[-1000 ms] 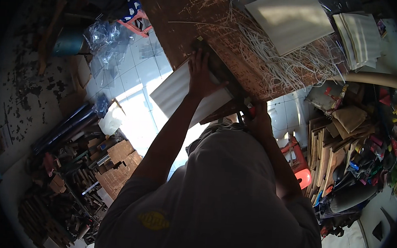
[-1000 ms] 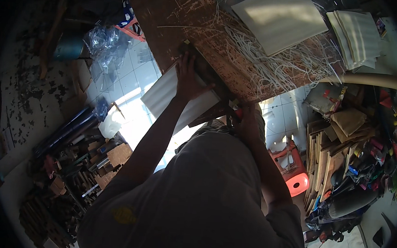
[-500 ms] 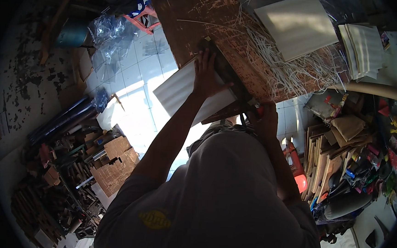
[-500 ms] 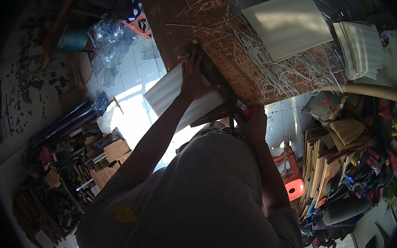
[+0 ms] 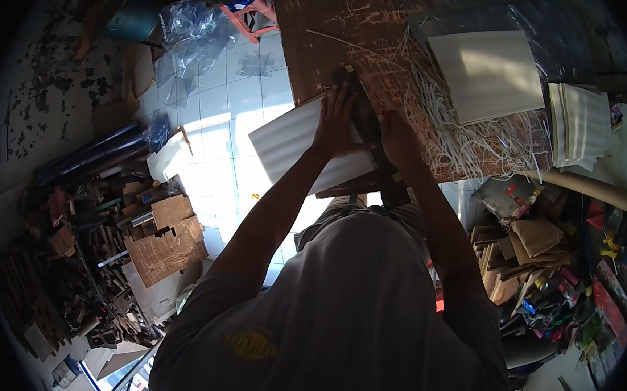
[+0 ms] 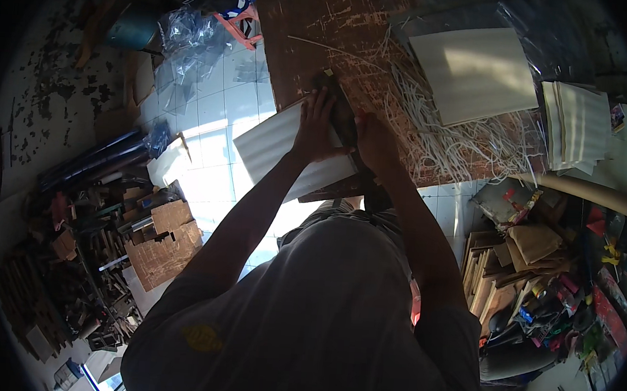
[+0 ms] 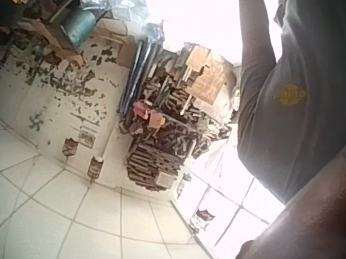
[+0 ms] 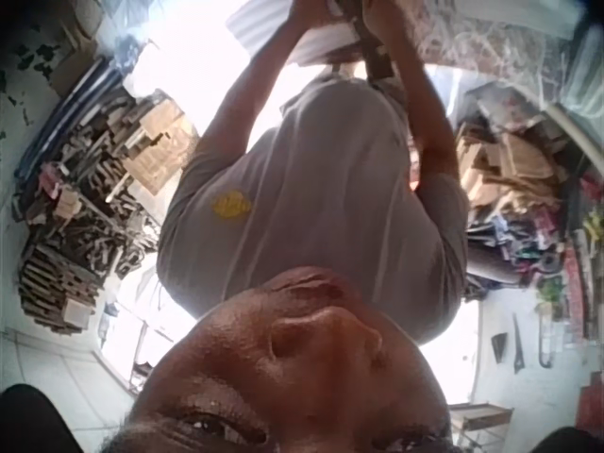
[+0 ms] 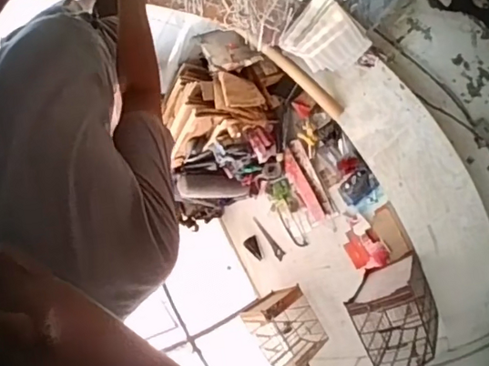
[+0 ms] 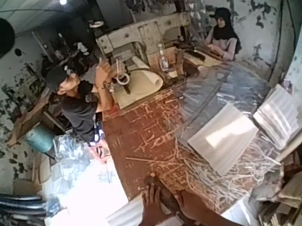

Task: The person cuts the edges of white foam sheets using shears, carries the stack to another station, and places a clear plastic sheet into a manual press.

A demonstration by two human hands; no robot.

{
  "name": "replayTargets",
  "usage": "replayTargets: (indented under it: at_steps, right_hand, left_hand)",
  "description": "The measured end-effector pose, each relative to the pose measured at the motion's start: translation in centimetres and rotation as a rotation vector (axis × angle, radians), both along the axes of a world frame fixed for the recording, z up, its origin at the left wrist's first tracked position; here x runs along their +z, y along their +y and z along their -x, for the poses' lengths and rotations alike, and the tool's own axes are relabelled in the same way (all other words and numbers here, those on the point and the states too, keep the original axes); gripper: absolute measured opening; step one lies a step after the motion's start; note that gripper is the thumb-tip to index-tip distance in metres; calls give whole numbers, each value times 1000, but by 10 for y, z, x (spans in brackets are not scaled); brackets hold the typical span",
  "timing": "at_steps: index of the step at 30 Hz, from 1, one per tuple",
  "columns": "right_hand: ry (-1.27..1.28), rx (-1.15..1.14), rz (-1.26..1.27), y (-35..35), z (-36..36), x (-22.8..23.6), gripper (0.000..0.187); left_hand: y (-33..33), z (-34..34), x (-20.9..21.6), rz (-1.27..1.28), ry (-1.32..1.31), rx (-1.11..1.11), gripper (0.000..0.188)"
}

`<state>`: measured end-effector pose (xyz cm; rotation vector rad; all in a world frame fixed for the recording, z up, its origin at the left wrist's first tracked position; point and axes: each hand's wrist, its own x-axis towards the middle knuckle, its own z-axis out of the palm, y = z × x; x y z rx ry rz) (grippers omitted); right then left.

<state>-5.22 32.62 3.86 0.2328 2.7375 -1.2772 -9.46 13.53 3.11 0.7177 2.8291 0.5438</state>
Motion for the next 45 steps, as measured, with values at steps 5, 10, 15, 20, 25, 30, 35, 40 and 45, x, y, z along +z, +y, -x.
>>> replayTargets:
  at_steps: [5, 10, 15, 20, 25, 30, 35, 40, 45]
  right_hand:
    - [-121, 91, -192, -24, 61, -4, 47]
    - [-105, 215, -240, -29, 85, -4, 49]
    - [-112, 233, -233, -27, 95, -11, 49]
    - [-74, 533, -490, -16, 86, -18, 41]
    - [-40, 650, -588, 8, 9, -7, 33]
    - [-189, 508, -524, 29, -70, -2, 36]
    - [-266, 438, -444, 46, -117, 7, 37]
    - [-264, 557, -452, 44, -115, 10, 38]
    - [-320, 504, -423, 50, -129, 3, 23]
  left_hand:
    - [1, 1, -1, -14, -11, -2, 139]
    - [1, 2, -1, -9, -27, 19, 143]
    - [8, 4, 5, 170, -74, 21, 146]
    - [13, 7, 0, 221, -83, 9, 147]
    - [7, 5, 0, 231, -104, 39, 146]
    - [12, 5, 3, 227, -130, 40, 149]
    - [15, 4, 7, 273, -142, 36, 148]
    - [10, 5, 5, 247, -115, 40, 147]
    - [10, 6, 6, 307, -111, 29, 146]
